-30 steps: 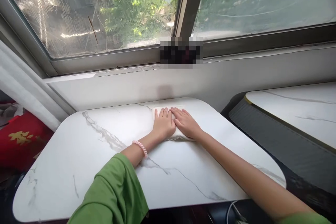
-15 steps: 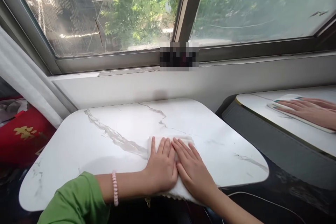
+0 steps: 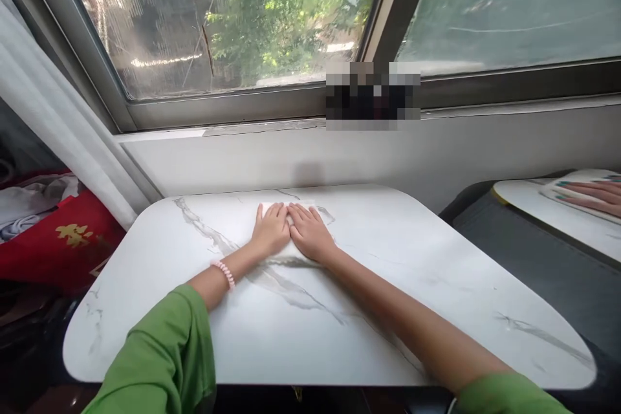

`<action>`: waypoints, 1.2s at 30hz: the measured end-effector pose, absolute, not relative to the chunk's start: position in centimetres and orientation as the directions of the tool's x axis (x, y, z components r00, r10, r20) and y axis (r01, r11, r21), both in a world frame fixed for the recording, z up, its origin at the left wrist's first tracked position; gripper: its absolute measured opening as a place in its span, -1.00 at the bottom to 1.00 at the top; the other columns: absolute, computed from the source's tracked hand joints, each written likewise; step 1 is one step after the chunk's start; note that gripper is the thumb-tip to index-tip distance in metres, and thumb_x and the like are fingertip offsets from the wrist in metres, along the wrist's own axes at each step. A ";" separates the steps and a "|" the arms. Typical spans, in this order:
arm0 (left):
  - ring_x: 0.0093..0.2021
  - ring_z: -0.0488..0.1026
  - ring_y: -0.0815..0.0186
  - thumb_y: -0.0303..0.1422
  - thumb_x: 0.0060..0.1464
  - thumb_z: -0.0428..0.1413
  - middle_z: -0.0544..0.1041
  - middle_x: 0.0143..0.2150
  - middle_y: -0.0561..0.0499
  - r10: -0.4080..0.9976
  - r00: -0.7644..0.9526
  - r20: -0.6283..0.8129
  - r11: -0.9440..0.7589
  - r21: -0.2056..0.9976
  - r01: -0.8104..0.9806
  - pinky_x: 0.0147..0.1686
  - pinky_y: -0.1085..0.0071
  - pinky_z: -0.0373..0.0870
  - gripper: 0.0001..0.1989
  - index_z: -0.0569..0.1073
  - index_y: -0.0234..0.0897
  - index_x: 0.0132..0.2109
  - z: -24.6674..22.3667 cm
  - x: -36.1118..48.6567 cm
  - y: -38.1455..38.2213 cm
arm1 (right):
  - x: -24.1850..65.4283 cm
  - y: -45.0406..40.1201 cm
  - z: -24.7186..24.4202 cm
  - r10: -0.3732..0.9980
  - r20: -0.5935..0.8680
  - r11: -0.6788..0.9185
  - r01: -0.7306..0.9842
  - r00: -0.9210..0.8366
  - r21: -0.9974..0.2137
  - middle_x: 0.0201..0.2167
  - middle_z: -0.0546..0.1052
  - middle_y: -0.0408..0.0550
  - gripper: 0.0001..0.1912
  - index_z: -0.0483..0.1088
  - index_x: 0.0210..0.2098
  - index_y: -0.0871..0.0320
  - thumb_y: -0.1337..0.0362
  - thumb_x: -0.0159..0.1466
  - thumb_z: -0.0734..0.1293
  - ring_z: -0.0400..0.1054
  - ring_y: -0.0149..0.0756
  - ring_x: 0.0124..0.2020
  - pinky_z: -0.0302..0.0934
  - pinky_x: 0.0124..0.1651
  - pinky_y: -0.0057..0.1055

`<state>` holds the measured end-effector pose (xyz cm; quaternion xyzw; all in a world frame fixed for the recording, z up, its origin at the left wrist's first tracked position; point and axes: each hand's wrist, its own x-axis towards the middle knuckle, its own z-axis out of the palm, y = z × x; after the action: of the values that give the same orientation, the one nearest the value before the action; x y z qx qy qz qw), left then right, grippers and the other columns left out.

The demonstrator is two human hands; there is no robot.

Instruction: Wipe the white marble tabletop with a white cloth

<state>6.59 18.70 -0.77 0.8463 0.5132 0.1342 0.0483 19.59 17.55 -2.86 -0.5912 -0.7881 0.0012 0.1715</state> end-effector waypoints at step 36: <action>0.41 -0.14 0.21 -0.40 0.29 -0.26 0.05 0.39 -0.14 0.878 0.459 0.134 -0.469 0.050 0.882 0.36 0.01 -0.23 -0.49 0.09 -0.40 0.34 0.0 -2.3 1.6 | 12.1 1.6 -2.9 0.821 0.347 0.539 0.815 -0.453 -0.213 0.31 0.15 0.19 -0.33 -0.08 0.37 0.36 0.27 0.31 0.04 -0.12 -0.01 0.37 -0.22 0.35 0.11</action>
<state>-2.28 1.60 -0.05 0.8540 0.5153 0.0704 -0.0133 12.06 1.62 -2.94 -0.4798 -0.8523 0.0080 0.2081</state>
